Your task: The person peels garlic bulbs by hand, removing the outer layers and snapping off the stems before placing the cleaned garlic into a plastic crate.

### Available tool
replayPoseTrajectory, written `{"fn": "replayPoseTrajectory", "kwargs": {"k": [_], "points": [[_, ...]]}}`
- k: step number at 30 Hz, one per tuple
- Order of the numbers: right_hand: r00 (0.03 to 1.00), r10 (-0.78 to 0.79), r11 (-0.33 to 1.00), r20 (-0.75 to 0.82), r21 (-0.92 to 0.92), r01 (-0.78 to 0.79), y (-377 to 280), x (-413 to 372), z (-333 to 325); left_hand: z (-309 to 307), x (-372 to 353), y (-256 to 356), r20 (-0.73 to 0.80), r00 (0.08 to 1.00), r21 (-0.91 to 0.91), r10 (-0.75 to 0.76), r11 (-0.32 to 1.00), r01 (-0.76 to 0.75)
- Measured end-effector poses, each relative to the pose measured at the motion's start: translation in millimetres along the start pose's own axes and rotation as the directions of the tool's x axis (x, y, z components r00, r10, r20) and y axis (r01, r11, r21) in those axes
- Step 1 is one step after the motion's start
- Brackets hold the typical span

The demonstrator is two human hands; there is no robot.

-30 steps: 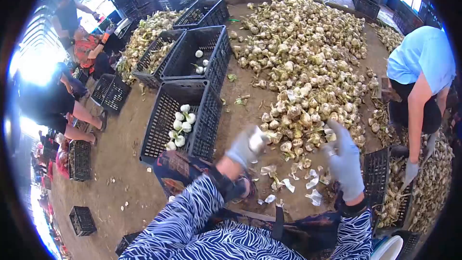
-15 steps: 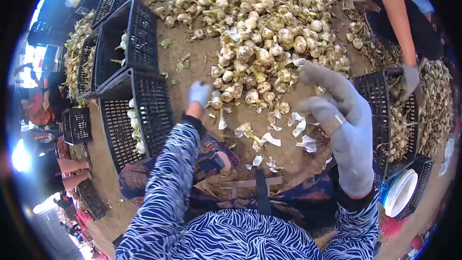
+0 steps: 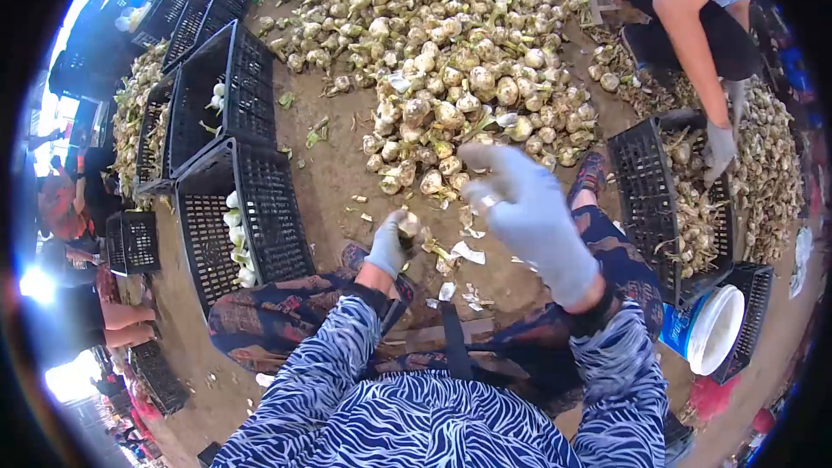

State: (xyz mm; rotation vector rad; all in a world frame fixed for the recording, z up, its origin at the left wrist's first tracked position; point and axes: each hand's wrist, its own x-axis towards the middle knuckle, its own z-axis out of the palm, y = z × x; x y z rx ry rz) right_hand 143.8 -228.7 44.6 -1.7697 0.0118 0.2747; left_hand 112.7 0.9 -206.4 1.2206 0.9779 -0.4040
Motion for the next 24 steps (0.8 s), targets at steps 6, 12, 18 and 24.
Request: {"fn": "replayPoseTrajectory", "kwargs": {"k": [6, 12, 18, 24], "points": [[0.969, -0.232, 0.833, 0.081, -0.499, 0.241, 52, -29, 65, 11, -133, 64, 0.426, 0.903, -0.287, 0.061, 0.955, 0.071], [0.993, 0.115, 0.938, -0.038, 0.332, -0.096, 50, -49, 92, -14, -187, 55, 0.637, 0.687, -0.280, 0.349, 0.936, -0.216], [0.991, 0.118, 0.904, 0.068, 0.404, -0.136, 31, -73, 87, -21, -207, 42, 0.553, 0.581, -0.218, 0.597, 0.777, -0.591], [0.938, 0.087, 0.749, 0.334, 0.599, -0.283, 28, -88, 65, -35, -207, 52, 0.554, 0.662, -0.294, 0.505, 0.863, -0.411]]}}
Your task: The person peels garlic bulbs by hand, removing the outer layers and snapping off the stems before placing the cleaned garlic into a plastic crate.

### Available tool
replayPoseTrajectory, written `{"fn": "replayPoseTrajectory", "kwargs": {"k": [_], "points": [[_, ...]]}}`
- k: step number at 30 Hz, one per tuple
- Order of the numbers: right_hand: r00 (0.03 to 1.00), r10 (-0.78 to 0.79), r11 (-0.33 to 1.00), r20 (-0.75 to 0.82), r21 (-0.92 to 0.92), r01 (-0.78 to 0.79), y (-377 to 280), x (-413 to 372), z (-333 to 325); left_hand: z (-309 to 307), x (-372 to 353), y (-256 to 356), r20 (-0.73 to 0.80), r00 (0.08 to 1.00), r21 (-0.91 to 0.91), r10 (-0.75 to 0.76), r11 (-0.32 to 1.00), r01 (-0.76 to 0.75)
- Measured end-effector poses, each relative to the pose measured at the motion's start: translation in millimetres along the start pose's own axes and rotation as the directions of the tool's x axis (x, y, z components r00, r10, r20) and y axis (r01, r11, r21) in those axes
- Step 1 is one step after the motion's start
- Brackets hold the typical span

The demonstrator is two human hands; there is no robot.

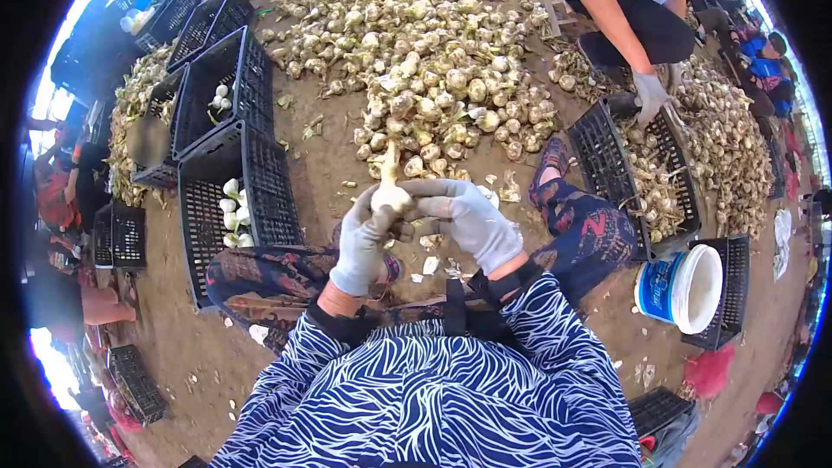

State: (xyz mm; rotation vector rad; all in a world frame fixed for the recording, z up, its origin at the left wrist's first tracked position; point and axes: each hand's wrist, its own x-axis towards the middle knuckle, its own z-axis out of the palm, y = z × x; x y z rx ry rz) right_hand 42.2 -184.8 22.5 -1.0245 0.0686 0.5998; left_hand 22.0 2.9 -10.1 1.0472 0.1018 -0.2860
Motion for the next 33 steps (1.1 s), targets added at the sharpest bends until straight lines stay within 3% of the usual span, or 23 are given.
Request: {"fn": "replayPoseTrajectory", "kwargs": {"k": [2, 4, 5, 6, 8, 9, 10, 12, 13, 14, 16, 17, 18, 19, 20, 21, 22, 23, 26, 27, 28, 30, 33], "points": [[0.999, 0.008, 0.999, 0.040, -0.031, -0.007, -8, -12, 1, -4, -3, 5, 0.086, 0.995, 0.043, 0.045, 0.998, -0.049], [0.994, 0.011, 0.967, -0.104, -0.253, -0.037, -12, -15, 9, -11, -2, -6, 0.125, 0.988, 0.220, 0.091, 0.968, -0.117], [0.986, -0.122, 0.907, -0.115, -0.416, 0.064, -3, -12, 10, 0, -8, 2, 0.088, 0.995, 0.168, 0.052, 0.984, -0.067], [0.985, -0.123, 0.909, -0.118, -0.412, 0.064, 2, -10, 11, -2, -7, -3, 0.091, 0.995, 0.171, 0.048, 0.983, -0.063], [0.927, -0.369, 0.600, -0.058, -0.777, 0.190, 7, -7, 12, -1, -2, -7, 0.170, 0.935, 0.569, 0.310, 0.744, -0.350], [0.884, -0.465, 0.504, -0.038, -0.833, 0.229, 11, -5, 14, 3, -5, -3, 0.165, 0.907, 0.692, 0.388, 0.609, -0.387], [0.884, -0.466, 0.505, -0.040, -0.832, 0.228, 15, -5, 16, 6, -9, 2, 0.166, 0.907, 0.693, 0.387, 0.609, -0.387], [0.842, -0.515, 0.380, -0.159, -0.923, 0.058, 21, -5, 21, 12, -16, 13, 0.179, 0.888, 0.858, 0.424, 0.374, -0.352], [0.851, -0.483, 0.509, -0.204, -0.857, 0.084, 21, -4, 22, 12, -18, 13, 0.178, 0.889, 0.860, 0.421, 0.374, -0.349], [0.853, -0.480, 0.514, -0.207, -0.854, 0.082, 23, -4, 20, 12, -20, 13, 0.163, 0.897, 0.862, 0.411, 0.382, -0.332], [0.903, -0.369, 0.665, -0.222, -0.741, 0.090, 24, -2, 11, 12, -20, 12, 0.146, 0.901, 0.871, 0.409, 0.378, -0.313], [0.876, -0.481, 0.366, 0.031, -0.901, 0.233, 19, -4, 3, 12, -18, 12, 0.201, 0.869, 0.875, 0.453, 0.315, -0.367], [0.893, -0.446, 0.587, -0.056, -0.771, 0.245, 13, -8, 11, 10, -16, 16, 0.254, 0.830, 0.882, 0.497, 0.234, -0.409], [0.882, -0.464, 0.588, -0.084, -0.774, 0.235, 5, -13, 22, 9, -16, 18, 0.264, 0.829, 0.861, 0.494, 0.267, -0.433], [0.908, -0.367, 0.699, -0.202, -0.704, 0.126, 15, -9, 17, 9, -17, 17, 0.274, 0.827, 0.838, 0.491, 0.300, -0.456], [0.892, -0.414, 0.596, -0.182, -0.795, 0.114, 11, -8, 20, 6, -18, 14, 0.265, 0.838, 0.862, 0.477, 0.272, -0.427], [0.909, -0.350, 0.678, -0.225, -0.730, 0.080, 23, 0, 9, 4, -19, 11, 0.255, 0.850, 0.881, 0.460, 0.251, -0.400], [0.879, -0.445, 0.588, -0.169, -0.796, 0.145, 23, 3, 14, 3, -20, 12, 0.236, 0.874, 0.896, 0.424, 0.254, -0.365], [0.868, -0.466, 0.598, -0.170, -0.783, 0.168, 41, 15, 6, 0, -21, 10, 0.228, 0.907, 0.936, 0.353, 0.178, -0.304], [0.881, -0.384, 0.758, -0.275, -0.638, 0.132, 45, 17, 10, 4, -24, 12, 0.243, 0.904, 0.945, 0.351, 0.126, -0.303], [0.901, -0.313, 0.815, -0.299, -0.571, 0.094, 49, 20, 4, 8, -25, 12, 0.256, 0.901, 0.952, 0.351, 0.072, -0.299], [0.875, -0.415, 0.666, -0.248, -0.738, 0.106, 75, 34, -32, 10, -25, 10, 0.210, 0.923, 0.963, 0.322, 0.096, -0.253], [0.919, -0.336, 0.796, -0.208, -0.585, 0.158, 30, 12, 12, 2, -20, 17, 0.194, 0.925, 0.936, 0.327, 0.220, -0.274]]}}
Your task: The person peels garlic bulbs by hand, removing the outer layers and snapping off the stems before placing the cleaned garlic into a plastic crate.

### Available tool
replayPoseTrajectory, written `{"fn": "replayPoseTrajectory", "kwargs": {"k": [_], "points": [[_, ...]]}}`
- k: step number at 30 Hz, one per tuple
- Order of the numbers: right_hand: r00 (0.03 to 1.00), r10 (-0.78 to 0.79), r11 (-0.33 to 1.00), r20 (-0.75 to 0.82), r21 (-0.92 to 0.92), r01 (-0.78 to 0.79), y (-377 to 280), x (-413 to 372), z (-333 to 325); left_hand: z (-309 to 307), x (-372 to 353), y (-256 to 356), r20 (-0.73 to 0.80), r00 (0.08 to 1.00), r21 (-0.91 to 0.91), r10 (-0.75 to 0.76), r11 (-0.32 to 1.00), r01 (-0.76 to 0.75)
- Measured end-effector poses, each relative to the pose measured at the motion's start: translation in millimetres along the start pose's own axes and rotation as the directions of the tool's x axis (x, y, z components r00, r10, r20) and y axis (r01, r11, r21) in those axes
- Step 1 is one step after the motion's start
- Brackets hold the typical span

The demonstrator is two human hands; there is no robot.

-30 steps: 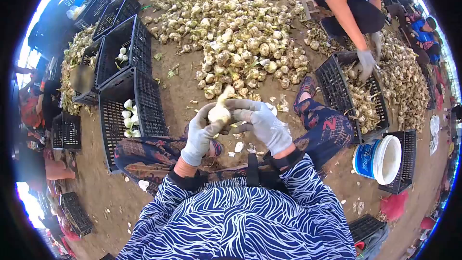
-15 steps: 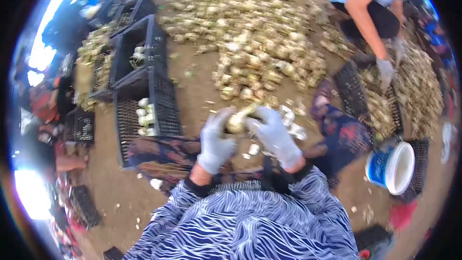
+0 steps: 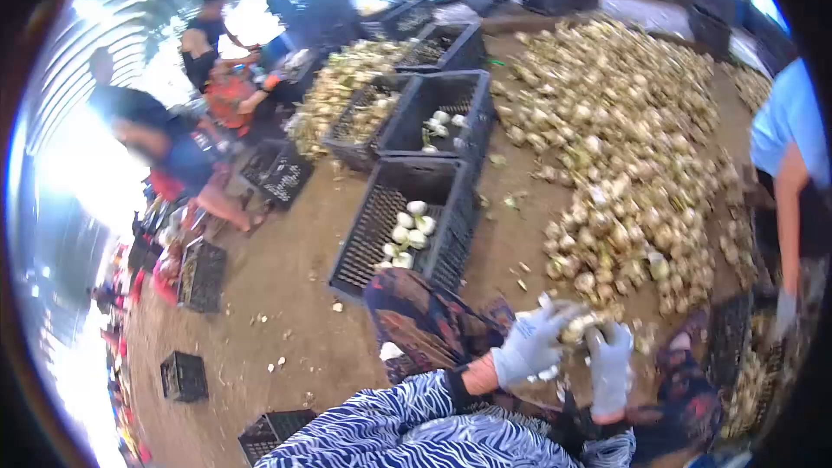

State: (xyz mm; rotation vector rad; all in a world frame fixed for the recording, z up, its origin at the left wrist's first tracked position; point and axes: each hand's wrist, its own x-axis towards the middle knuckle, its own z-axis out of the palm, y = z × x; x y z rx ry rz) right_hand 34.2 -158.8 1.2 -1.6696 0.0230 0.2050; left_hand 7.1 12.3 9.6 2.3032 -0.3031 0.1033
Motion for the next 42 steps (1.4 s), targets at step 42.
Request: {"fn": "replayPoseTrajectory", "kwargs": {"k": [42], "points": [[0.995, 0.083, 0.905, 0.055, 0.414, -0.098, -31, -10, -2, 5, 18, -32, 0.438, 0.898, -0.875, 0.049, 0.255, 0.413]]}}
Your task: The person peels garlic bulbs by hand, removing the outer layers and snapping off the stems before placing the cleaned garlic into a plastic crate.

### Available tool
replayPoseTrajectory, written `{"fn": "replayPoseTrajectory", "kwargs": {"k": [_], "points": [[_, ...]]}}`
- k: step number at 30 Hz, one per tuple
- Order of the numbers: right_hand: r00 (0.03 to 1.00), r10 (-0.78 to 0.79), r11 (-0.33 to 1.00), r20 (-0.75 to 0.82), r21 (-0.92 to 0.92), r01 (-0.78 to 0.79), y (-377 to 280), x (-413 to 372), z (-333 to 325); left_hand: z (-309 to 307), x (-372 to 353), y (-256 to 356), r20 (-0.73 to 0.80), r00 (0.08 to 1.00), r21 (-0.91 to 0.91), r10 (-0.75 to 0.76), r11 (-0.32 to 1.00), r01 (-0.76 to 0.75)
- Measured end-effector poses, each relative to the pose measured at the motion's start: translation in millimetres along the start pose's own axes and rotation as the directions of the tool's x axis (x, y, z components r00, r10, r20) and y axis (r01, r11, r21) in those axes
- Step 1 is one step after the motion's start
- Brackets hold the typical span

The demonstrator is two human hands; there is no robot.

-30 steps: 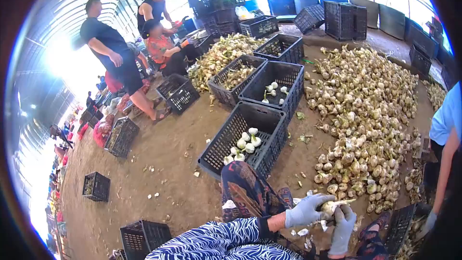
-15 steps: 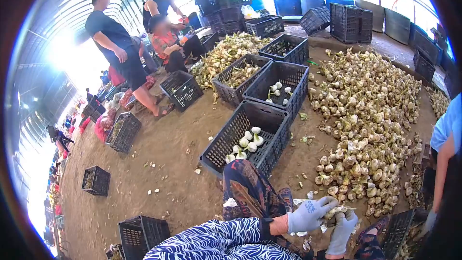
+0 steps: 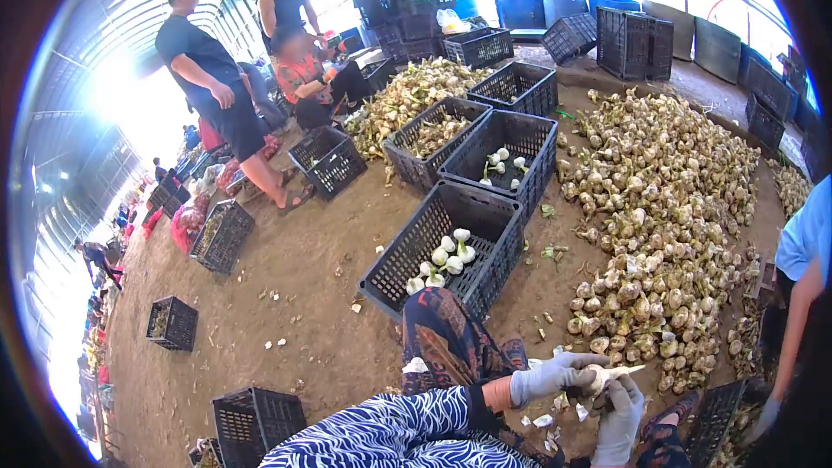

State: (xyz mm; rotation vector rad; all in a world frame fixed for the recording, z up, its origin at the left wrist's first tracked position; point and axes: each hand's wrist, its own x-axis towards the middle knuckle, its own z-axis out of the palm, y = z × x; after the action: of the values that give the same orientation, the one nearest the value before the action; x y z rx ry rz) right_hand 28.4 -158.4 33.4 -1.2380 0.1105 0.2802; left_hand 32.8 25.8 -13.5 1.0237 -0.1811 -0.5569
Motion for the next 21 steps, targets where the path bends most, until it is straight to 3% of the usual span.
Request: {"fn": "replayPoseTrajectory", "kwargs": {"k": [1, 3, 5, 7, 9, 11, 12, 13, 14, 15, 16, 17, 18, 19, 20, 21], "points": [[1.000, 0.001, 1.000, -0.003, -0.002, -0.001, 2, 2, -1, 2, 1, -1, 0.002, 1.000, -0.003, -0.001, 1.000, 0.001], [0.999, -0.001, 0.994, 0.044, -0.113, 0.006, 2, 9, -4, 3, 4, -2, -0.020, 0.990, 0.343, 0.139, 0.931, -0.124], [0.998, -0.026, 0.986, 0.051, -0.161, 0.034, 3, 9, -4, 7, 0, -1, -0.037, 0.992, 0.372, 0.119, 0.923, -0.097], [0.997, -0.047, 0.976, 0.053, -0.212, 0.058, 4, 9, -4, 17, -4, 0, -0.100, 0.957, 0.543, 0.273, 0.821, -0.177], [1.000, 0.003, 0.993, 0.024, -0.119, 0.000, 6, 9, -4, 20, -3, 0, -0.109, 0.949, 0.516, 0.296, 0.833, -0.200], [0.998, -0.029, 0.991, 0.053, -0.131, 0.036, 19, 13, -6, 18, 0, 7, -0.091, 0.996, 0.077, 0.010, 0.997, -0.003], [0.956, -0.270, 0.931, -0.115, -0.284, 0.229, 46, 20, -11, 23, 3, 4, -0.155, 0.988, -0.082, 0.027, 0.996, -0.040], [0.829, -0.509, 0.810, -0.234, -0.458, 0.368, 61, 23, -14, 21, 8, -5, -0.153, 0.988, -0.083, 0.026, 0.996, -0.039], [0.968, -0.199, 0.845, -0.156, -0.527, 0.089, 21, 6, -2, 20, 11, -1, -0.133, 0.991, -0.243, -0.023, 0.970, -0.010], [0.967, -0.201, 0.845, -0.155, -0.527, 0.091, 29, 8, -2, 19, 11, 1, -0.107, 0.992, -0.395, -0.068, 0.918, 0.020], [0.927, -0.318, 0.846, -0.198, -0.502, 0.182, 47, 12, -5, 18, 12, 3, -0.135, 0.975, -0.437, -0.177, 0.894, 0.101], [0.871, -0.425, 0.833, -0.245, -0.482, 0.271, 65, 15, -10, 17, 12, 5, -0.134, 0.975, -0.441, -0.178, 0.891, 0.102], [0.847, -0.525, 0.660, -0.084, -0.669, 0.342, 64, 21, -16, 17, 12, 3, -0.253, 0.959, -0.229, -0.125, 0.971, 0.066], [0.915, -0.397, 0.750, -0.067, -0.598, 0.282, 63, 26, -23, 19, 12, -3, -0.347, 0.936, -0.006, -0.054, 0.998, 0.055], [0.964, -0.258, 0.827, -0.062, -0.530, 0.187, 41, 27, -13, 30, 11, -12, -0.385, 0.720, 0.655, 0.577, 0.721, -0.227], [0.995, -0.077, 0.985, -0.063, -0.161, 0.066, 43, 28, -8, 23, 8, -19, -0.236, 0.816, 0.735, 0.528, 0.646, -0.206]]}}
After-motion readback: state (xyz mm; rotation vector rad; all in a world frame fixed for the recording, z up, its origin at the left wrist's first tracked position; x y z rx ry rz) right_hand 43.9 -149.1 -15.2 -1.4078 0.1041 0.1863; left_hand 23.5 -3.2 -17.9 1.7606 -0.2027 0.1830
